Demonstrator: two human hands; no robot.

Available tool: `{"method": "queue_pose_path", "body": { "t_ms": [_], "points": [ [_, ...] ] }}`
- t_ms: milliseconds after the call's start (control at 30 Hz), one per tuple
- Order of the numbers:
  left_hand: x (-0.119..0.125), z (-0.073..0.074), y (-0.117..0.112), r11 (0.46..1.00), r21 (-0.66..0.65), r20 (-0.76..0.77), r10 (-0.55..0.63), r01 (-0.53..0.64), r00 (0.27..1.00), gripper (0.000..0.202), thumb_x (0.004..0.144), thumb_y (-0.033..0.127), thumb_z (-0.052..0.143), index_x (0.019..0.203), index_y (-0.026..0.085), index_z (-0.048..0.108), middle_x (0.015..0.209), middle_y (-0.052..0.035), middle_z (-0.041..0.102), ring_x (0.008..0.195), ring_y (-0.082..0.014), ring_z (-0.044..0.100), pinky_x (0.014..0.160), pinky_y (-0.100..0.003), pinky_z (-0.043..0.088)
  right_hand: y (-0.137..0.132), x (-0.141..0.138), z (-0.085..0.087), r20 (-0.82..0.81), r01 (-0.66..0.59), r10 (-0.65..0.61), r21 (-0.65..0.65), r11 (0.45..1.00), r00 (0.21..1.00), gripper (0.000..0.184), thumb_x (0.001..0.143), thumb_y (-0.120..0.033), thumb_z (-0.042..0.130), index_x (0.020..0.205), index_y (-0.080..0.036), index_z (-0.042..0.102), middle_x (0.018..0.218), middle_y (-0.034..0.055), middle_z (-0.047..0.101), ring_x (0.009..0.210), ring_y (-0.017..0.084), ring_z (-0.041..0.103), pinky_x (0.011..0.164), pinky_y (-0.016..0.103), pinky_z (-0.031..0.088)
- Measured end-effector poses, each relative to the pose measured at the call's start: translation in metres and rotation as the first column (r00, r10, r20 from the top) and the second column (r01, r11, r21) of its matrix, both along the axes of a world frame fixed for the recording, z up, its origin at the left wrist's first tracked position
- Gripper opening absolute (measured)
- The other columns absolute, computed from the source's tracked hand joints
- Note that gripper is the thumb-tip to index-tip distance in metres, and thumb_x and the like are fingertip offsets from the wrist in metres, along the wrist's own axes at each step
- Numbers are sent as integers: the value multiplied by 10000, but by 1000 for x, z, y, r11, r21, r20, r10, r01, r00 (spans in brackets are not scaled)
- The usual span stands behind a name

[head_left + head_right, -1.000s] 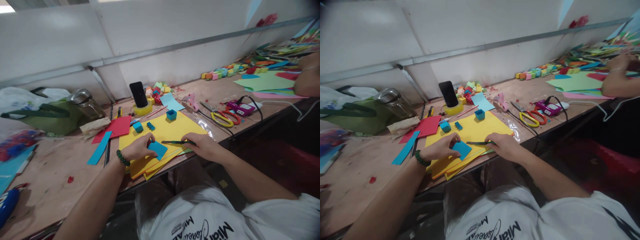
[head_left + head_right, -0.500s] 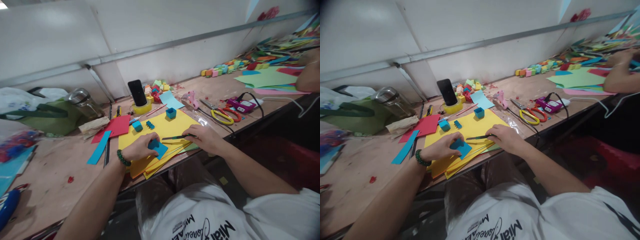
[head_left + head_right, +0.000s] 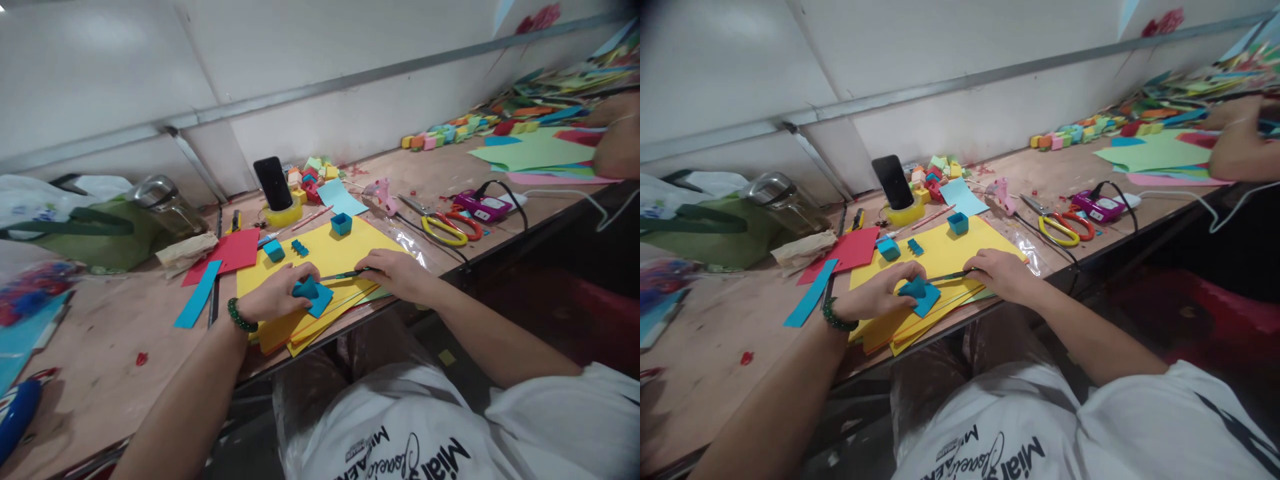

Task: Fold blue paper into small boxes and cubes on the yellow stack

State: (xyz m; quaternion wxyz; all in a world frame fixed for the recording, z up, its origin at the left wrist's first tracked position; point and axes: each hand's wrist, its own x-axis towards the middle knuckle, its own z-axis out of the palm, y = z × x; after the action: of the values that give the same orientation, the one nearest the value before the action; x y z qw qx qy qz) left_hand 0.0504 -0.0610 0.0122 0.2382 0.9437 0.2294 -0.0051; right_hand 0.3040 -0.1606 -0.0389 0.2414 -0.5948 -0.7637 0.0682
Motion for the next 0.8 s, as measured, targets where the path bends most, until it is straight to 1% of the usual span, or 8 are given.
{"method": "queue_pose_path", "body": {
  "t_ms": [167, 233, 300, 367, 467, 567, 667, 800],
  "points": [
    [-3, -5, 4, 998, -44, 25, 36, -35, 999, 399, 733, 214, 630, 1107, 189, 495, 1080, -70, 596, 995, -232, 555, 895, -394, 459, 0, 4, 3, -44, 82, -78, 91, 993, 996, 187, 890, -259, 516, 955, -216, 685, 927, 62, 670, 867, 191, 621, 753, 289, 460],
    [-3, -6, 4, 997, -56, 15, 58, -57, 998, 519, 730, 241, 654, 1210, 196, 463, 1150, -82, 580, 1028, -240, 557, 913, -403, 460, -1, 1, 5, -26, 50, -49, 48, 998, 998, 183, 885, -252, 520, 948, -221, 689, 897, 58, 665, 838, 186, 621, 727, 281, 456],
    [-3, -7, 4, 998, -48, 13, 43, -43, 999, 674, 734, 277, 673, 1342, 218, 389, 1235, -96, 553, 1095, -257, 540, 946, -416, 448, -2, -4, 4, -9, -20, 20, -20, 1000, 1000, 191, 891, -244, 513, 959, -226, 690, 879, 51, 655, 822, 177, 618, 707, 269, 453],
    [-3, -10, 4, 1000, 15, 15, 4, -4, 1000, 751, 765, 324, 662, 1428, 235, 320, 1328, -122, 499, 1208, -287, 476, 1008, -446, 402, -3, -8, 2, -6, -64, 64, -57, 996, 998, 202, 901, -245, 505, 992, -219, 684, 886, 51, 644, 840, 177, 615, 716, 268, 453],
    [0, -17, 5, 990, 142, -39, 0, 6, 999, 628, 885, 417, 503, 1458, 248, 311, 1485, -156, 342, 1385, -330, 273, 1100, -528, 256, -4, -9, -1, -16, -93, 92, -67, 993, 996, 209, 909, -251, 503, 1015, -210, 678, 908, 55, 633, 867, 180, 613, 737, 273, 456],
    [6, -25, 3, 987, 158, -162, 52, -26, 986, 567, 964, 460, 255, 1491, 253, 218, 1580, -139, 149, 1450, -314, 111, 1114, -587, 166, -6, -6, -1, -22, -105, 104, -71, 992, 994, 203, 905, -249, 508, 1008, -223, 681, 908, 52, 627, 861, 177, 612, 731, 270, 457],
    [13, -31, -3, 982, 186, -254, 82, -35, 964, 576, 975, 450, 181, 1506, 230, 144, 1592, -125, 76, 1461, -280, 52, 1123, -578, 144, -9, -3, 0, -20, -108, 107, -86, 990, 994, 203, 901, -247, 512, 1007, -229, 683, 906, 51, 625, 863, 180, 610, 745, 277, 457],
    [19, -31, -10, 971, 238, -303, 109, -35, 947, 567, 979, 419, 190, 1505, 213, 151, 1590, -127, 59, 1462, -266, 32, 1136, -549, 125, -13, 0, 1, -14, -101, 100, -107, 989, 995, 205, 902, -251, 510, 1004, -221, 686, 894, 55, 616, 857, 184, 607, 748, 285, 458]
  ]
}}
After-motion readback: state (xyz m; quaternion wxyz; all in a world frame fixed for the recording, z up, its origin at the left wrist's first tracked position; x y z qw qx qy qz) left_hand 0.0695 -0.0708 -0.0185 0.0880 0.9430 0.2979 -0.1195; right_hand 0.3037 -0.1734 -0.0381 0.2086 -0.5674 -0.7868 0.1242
